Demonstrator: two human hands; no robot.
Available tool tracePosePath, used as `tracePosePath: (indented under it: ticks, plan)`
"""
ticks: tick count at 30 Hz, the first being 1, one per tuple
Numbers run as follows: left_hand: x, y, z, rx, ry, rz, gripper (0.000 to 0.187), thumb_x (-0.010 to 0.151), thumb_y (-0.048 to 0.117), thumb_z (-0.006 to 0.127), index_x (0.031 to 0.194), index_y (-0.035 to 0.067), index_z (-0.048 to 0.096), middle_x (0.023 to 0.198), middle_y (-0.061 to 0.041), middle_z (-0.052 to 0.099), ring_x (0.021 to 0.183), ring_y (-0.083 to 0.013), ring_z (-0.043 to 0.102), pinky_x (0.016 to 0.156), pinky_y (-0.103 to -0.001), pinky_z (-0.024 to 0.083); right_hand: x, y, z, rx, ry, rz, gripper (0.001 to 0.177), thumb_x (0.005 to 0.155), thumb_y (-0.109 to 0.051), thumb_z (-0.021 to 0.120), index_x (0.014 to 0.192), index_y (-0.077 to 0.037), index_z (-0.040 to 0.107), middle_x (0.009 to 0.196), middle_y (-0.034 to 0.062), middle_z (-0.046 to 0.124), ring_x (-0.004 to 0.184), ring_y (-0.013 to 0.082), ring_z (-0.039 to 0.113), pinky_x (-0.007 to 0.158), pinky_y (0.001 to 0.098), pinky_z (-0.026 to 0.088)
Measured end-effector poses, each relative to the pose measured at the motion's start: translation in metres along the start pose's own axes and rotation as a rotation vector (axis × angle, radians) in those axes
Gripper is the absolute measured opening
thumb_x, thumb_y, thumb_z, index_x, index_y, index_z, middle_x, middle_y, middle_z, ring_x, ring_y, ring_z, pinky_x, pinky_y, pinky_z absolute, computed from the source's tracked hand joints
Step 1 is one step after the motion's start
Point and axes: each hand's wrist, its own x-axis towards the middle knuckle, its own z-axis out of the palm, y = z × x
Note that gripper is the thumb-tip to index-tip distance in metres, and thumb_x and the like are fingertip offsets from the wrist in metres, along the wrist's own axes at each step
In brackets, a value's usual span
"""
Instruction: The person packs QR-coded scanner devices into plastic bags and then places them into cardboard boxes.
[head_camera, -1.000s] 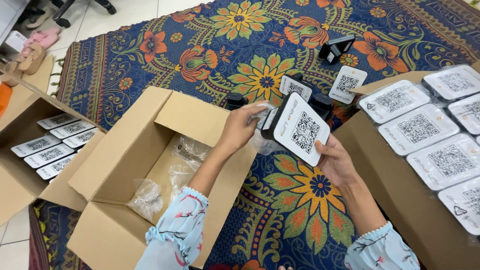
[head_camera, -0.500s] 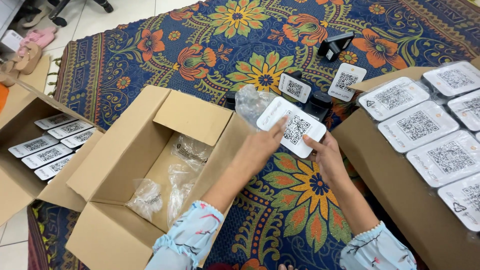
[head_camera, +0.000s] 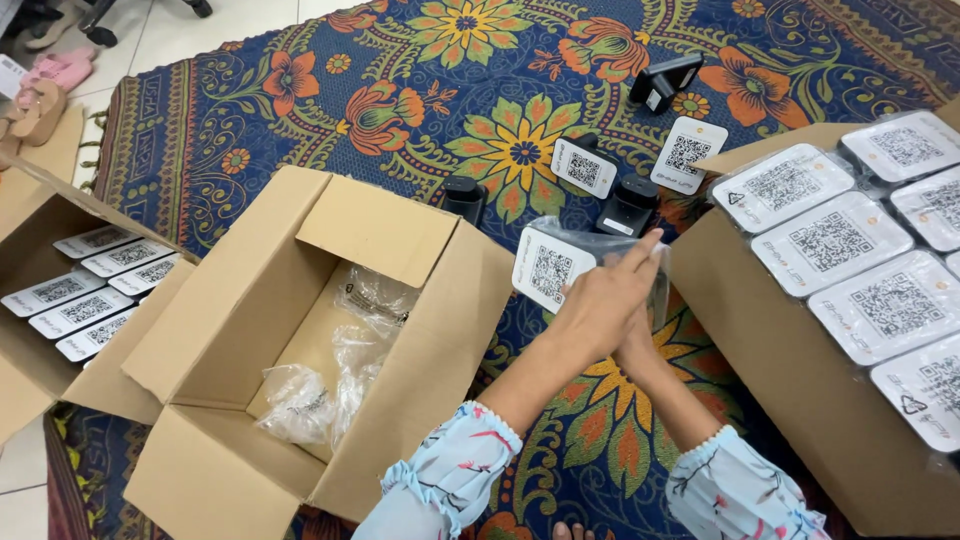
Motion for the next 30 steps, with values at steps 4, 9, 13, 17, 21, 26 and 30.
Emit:
tracePosePath:
  ticks: [4,9,13,17,21,26,30]
  plan:
    - [-0.001,-0.065,0.077,-0.139,0.06,-0.131,0.072,0.072,-0.012,0.061,0.142,-0.012,0.046,0.163,-0.017,0.036,0.102,-0.0391,0.07,0.088,-0.045,0.06,0.036,0.066,0.017,-0.17,-0.222,-0.051,0.028,0.085,-0.018,0.07,0.108,-0.004,0.064,0.102,0.0146,0.071,0.087,0.0293,0.069,0.078,0.0429,0.057]
    - [-0.018,-0.111,0.092,-0.605,0.123,-0.628,0.049,0.093,-0.005,0.05,0.139,-0.018,0.045,0.117,-0.028,0.069,0.068,-0.0275,0.077,0.067,-0.039,0.064,0.066,0.065,0.033,-0.274,-0.508,-0.085,0.018,0.094,-0.022,0.065,0.1,-0.005,0.067,0.091,0.0122,0.076,0.079,0.0268,0.073,0.072,0.0412,0.059]
    - [-0.032,-0.164,0.119,-0.695,0.109,-0.75,0.03,0.099,0.001,0.051,0.116,-0.022,0.058,0.103,-0.029,0.073,0.064,-0.0209,0.075,0.061,-0.036,0.065,0.059,0.001,-0.03,-0.185,-0.591,-0.066,0.032,0.109,-0.035,0.051,0.108,-0.008,0.068,0.088,0.0112,0.074,0.077,0.0293,0.072,0.072,0.0431,0.058]
    - [-0.033,-0.184,0.105,-0.523,0.121,-0.693,0.034,0.097,0.01,0.054,0.122,-0.011,0.063,0.106,-0.021,0.071,0.054,-0.022,0.073,0.057,-0.034,0.06,0.051,-0.025,-0.069,-0.116,-0.571,-0.275,0.034,0.09,-0.043,0.069,0.098,-0.011,0.077,0.087,0.0017,0.076,0.087,0.0214,0.07,0.082,0.0403,0.056]
    - [-0.034,-0.201,0.091,-0.623,0.062,-0.751,0.041,0.099,0.011,0.055,0.136,-0.001,0.064,0.108,-0.024,0.08,0.065,-0.0173,0.076,0.066,-0.032,0.062,0.045,0.001,-0.084,-0.351,-0.104,-0.487,0.029,0.072,-0.039,0.084,0.084,-0.013,0.081,0.094,0.002,0.074,0.102,0.0235,0.063,0.098,0.0516,0.048]
    - [-0.067,-0.228,0.116,-0.488,0.213,-0.491,0.078,0.077,-0.006,0.059,0.152,0.004,0.041,0.145,-0.02,0.055,0.11,-0.0258,0.068,0.088,-0.036,0.057,0.005,0.035,-0.052,0.151,-0.031,-0.051,0.074,0.074,-0.052,0.086,0.128,-0.016,0.051,0.149,0.0117,0.05,0.139,0.0328,0.046,0.114,0.0525,0.041]
    - [-0.088,-0.233,0.155,-0.529,-0.037,-0.315,0.107,0.075,-0.001,0.081,0.159,0.005,0.014,0.161,-0.028,0.029,0.136,-0.0381,0.045,0.107,-0.041,0.042,-0.028,0.041,-0.011,0.486,-0.252,0.086,0.152,0.046,-0.066,0.089,0.158,-0.02,-0.003,0.162,0.0198,0.02,0.147,0.0408,0.026,0.115,0.0612,0.025]
